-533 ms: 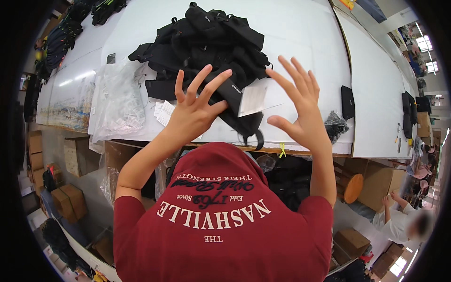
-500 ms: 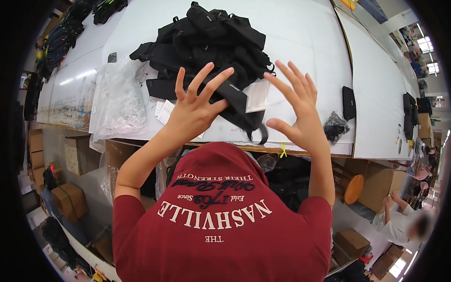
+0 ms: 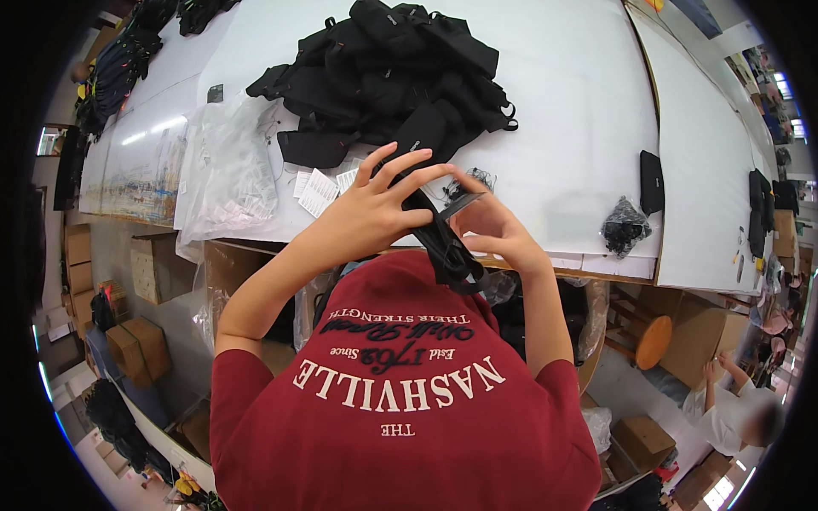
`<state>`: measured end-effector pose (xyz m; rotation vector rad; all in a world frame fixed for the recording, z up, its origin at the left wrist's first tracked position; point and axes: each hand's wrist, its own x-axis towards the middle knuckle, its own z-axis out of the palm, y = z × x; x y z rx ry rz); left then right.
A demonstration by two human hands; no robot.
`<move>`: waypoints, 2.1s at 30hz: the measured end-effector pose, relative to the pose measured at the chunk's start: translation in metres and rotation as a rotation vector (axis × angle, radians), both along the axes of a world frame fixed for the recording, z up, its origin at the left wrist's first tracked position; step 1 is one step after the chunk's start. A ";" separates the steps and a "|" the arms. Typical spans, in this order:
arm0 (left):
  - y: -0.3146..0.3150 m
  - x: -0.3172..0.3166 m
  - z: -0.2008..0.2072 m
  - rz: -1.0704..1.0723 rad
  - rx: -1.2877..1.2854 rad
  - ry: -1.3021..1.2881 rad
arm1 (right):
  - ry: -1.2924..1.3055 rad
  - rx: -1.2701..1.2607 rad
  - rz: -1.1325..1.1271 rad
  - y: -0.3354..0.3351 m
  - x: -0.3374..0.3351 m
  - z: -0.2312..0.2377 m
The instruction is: Gathering black cases/pouches, placing them on a table, and attaching small black tags with string to them.
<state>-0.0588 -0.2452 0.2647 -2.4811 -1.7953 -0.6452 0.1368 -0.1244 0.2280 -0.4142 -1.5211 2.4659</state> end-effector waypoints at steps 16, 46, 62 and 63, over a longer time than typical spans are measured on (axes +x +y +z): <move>-0.023 -0.025 -0.049 0.306 0.090 0.091 | -0.326 0.666 -0.375 0.011 0.009 -0.033; -0.028 0.000 -0.070 0.239 -0.605 -0.643 | 0.447 -1.129 -0.633 0.018 -0.030 -0.075; -0.026 -0.003 -0.065 0.299 -0.521 -0.574 | -0.262 0.282 -1.169 0.049 -0.005 -0.072; -0.025 -0.004 -0.065 0.300 -0.516 -0.465 | -0.271 0.351 -1.086 0.044 -0.009 -0.062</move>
